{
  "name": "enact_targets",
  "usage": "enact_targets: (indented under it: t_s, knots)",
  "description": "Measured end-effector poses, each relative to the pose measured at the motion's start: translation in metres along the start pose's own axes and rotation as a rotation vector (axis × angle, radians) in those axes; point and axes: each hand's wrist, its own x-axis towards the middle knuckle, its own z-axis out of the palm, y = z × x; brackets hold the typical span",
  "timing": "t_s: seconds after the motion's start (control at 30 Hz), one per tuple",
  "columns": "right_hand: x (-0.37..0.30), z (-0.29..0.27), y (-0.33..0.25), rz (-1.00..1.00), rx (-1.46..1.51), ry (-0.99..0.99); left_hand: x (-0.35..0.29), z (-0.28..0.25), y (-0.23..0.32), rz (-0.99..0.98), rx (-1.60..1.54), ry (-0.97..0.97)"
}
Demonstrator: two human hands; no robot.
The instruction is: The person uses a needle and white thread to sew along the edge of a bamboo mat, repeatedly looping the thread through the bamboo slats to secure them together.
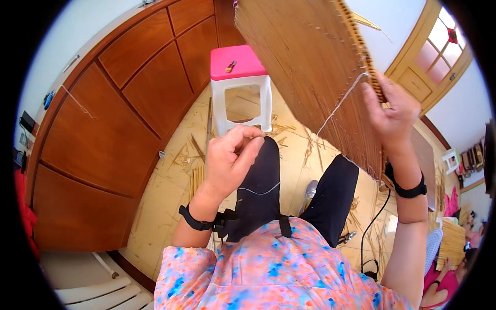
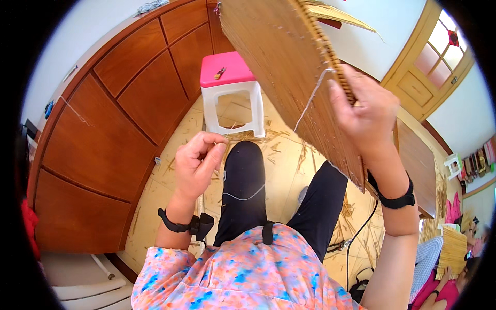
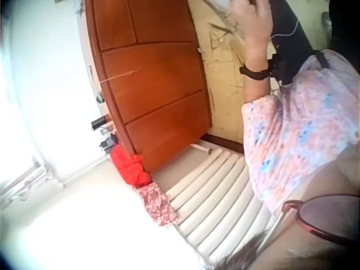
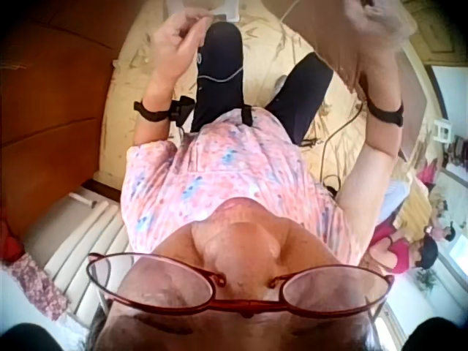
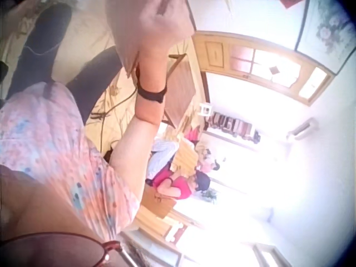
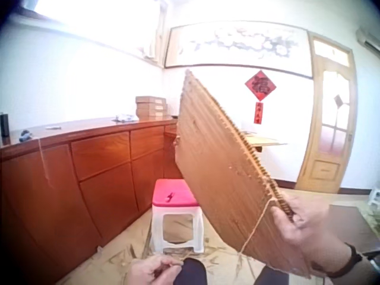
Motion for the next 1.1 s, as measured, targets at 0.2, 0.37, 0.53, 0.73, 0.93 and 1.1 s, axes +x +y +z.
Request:
enact_targets:
  t_s: [0.2,0.37,0.53,0.73,0.93,1.1]
  knots:
    - [-0.041,-0.033,0.035,0.51,0.278,0.026,0.011,0.022,-0.007,-0.07,-0.188,-0.111]
    - [-0.088,-0.06,0.045,0.75,0.28,-0.023,0.023,0.068,-0.008,-0.048,-0.205,-0.301]
    - [-0.112,-0.078,0.033,0.874,0.181,-0.048,0.027,0.11,-0.006,-0.058,-0.297,-0.483]
    - [-0.151,-0.093,0.024,1.007,0.319,0.009,0.024,0.124,-0.016,-0.058,-0.276,-0.543]
    - [-0.164,-0.042,0.024,0.997,0.158,-0.251,0.022,0.139,-0.028,-0.174,-0.265,-0.553]
    - [-0.177,0.018,0.025,1.099,0.244,-0.339,0.03,0.158,-0.056,-0.272,-0.347,-0.491]
